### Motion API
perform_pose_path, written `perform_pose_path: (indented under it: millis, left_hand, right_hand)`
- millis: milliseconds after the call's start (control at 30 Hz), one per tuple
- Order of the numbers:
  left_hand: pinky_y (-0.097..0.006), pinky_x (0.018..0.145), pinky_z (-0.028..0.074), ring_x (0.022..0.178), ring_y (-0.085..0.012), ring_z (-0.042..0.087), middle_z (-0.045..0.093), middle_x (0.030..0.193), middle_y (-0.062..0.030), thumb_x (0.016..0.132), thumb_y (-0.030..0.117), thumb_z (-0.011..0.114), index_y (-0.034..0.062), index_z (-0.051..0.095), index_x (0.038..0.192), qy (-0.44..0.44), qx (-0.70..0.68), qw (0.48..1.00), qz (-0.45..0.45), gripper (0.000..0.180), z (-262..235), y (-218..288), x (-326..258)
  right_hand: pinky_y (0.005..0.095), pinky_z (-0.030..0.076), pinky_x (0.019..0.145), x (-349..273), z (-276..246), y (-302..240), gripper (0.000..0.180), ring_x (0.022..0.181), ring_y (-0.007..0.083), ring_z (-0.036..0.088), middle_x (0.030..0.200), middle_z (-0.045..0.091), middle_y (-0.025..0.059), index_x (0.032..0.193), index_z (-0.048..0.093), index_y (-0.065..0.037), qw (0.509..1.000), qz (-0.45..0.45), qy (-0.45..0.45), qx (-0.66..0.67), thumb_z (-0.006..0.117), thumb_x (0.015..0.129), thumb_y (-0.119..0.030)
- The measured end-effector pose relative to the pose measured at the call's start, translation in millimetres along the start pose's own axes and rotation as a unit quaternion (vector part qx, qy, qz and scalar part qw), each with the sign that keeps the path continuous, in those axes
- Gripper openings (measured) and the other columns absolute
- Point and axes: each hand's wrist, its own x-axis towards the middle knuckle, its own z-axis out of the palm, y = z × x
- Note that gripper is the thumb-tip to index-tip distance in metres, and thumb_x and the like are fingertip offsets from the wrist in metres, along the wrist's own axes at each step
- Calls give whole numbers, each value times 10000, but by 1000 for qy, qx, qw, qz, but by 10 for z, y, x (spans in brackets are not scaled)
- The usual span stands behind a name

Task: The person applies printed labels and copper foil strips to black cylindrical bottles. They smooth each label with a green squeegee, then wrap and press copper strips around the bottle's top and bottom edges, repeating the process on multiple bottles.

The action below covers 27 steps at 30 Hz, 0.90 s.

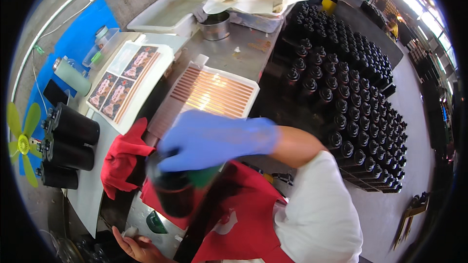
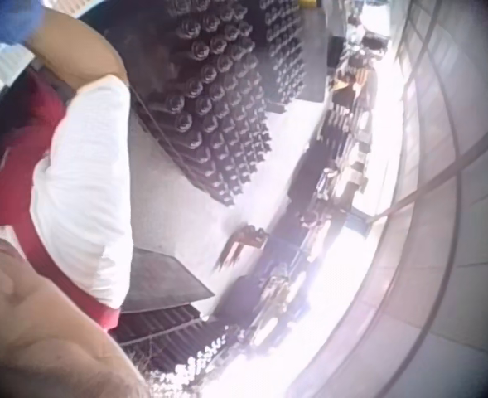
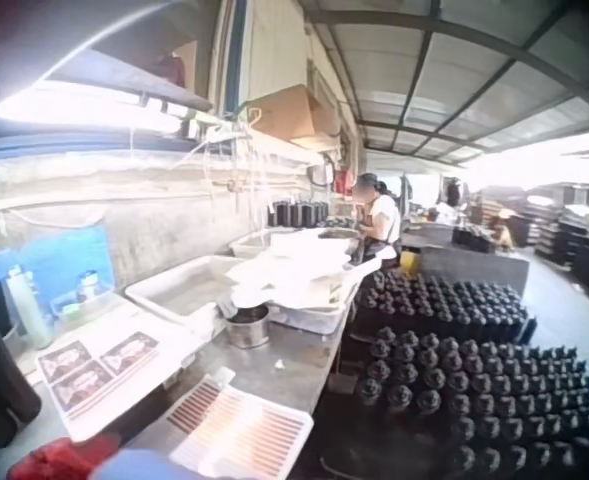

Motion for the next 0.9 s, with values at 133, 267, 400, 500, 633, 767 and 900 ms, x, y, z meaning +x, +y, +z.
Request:
perform_pose_path:
  millis: [133, 267, 400, 500, 633, 767, 900]
  left_hand:
    - [-185, 488, 375, 585, -79, 484, 595, 875, -78, 968, 235, 443, 26, 429, 1299, 31, -62, 998, 3, 391, 109, 90, -43]
    - [-156, 544, 398, 605, -62, 474, 560, 974, -98, 982, 258, 420, 33, 349, 1379, -59, -111, 992, -19, 462, 140, -143, 93]
    - [-150, 578, 382, 623, -70, 450, 541, 960, -92, 986, 265, 416, 19, 363, 1365, -98, -144, 983, -53, 456, 293, -232, 116]
    - [-163, 574, 338, 590, -78, 390, 510, 895, -70, 990, 244, 403, -18, 402, 1315, -43, -119, 989, -79, 418, 506, -99, 42]
    - [-176, 565, 368, 614, -84, 458, 533, 909, -81, 976, 194, 430, -27, 424, 1286, -64, -82, 990, -96, 381, 658, -88, 5]
    - [-198, 536, 424, 645, -103, 543, 578, 883, -100, 941, 68, 424, -44, 484, 1209, -137, 10, 987, -77, 296, 1063, 16, -101]
    - [-240, 554, 476, 605, -155, 597, 637, 810, -126, 845, -61, 445, -57, 559, 1100, -333, 40, 942, -27, 278, 1840, 321, -165]
  right_hand:
    - [317, 490, 606, -1105, -601, -131, 267, 635, 256, 621, 743, 648, 123, 837, 681, -59, 967, 216, 110, -75, 611, 806, -314]
    - [294, 468, 549, -2300, -794, 358, 266, 522, 188, 581, 616, 605, 113, 751, 672, -30, 823, 472, 299, -104, 662, 762, -295]
    - [385, 502, 686, -3402, -742, 1310, 334, 729, 308, 636, 746, 652, 143, 764, 702, -69, 704, 589, 301, -257, 628, 739, -393]
    - [415, 498, 673, -3949, -595, 2005, 366, 720, 333, 632, 740, 648, 166, 752, 692, -50, 655, 627, 291, -304, 595, 765, -403]
    - [441, 496, 685, -4484, -398, 2711, 406, 743, 358, 629, 766, 647, 182, 742, 684, -43, 613, 674, 285, -297, 564, 775, -430]
    - [451, 495, 687, -4757, -219, 3179, 402, 753, 371, 625, 788, 643, 199, 743, 680, -49, 609, 683, 267, -303, 556, 780, -429]
    - [447, 504, 626, -4917, -202, 3411, 272, 712, 358, 630, 733, 635, 188, 779, 663, -71, 643, 623, 129, -426, 534, 823, -306]
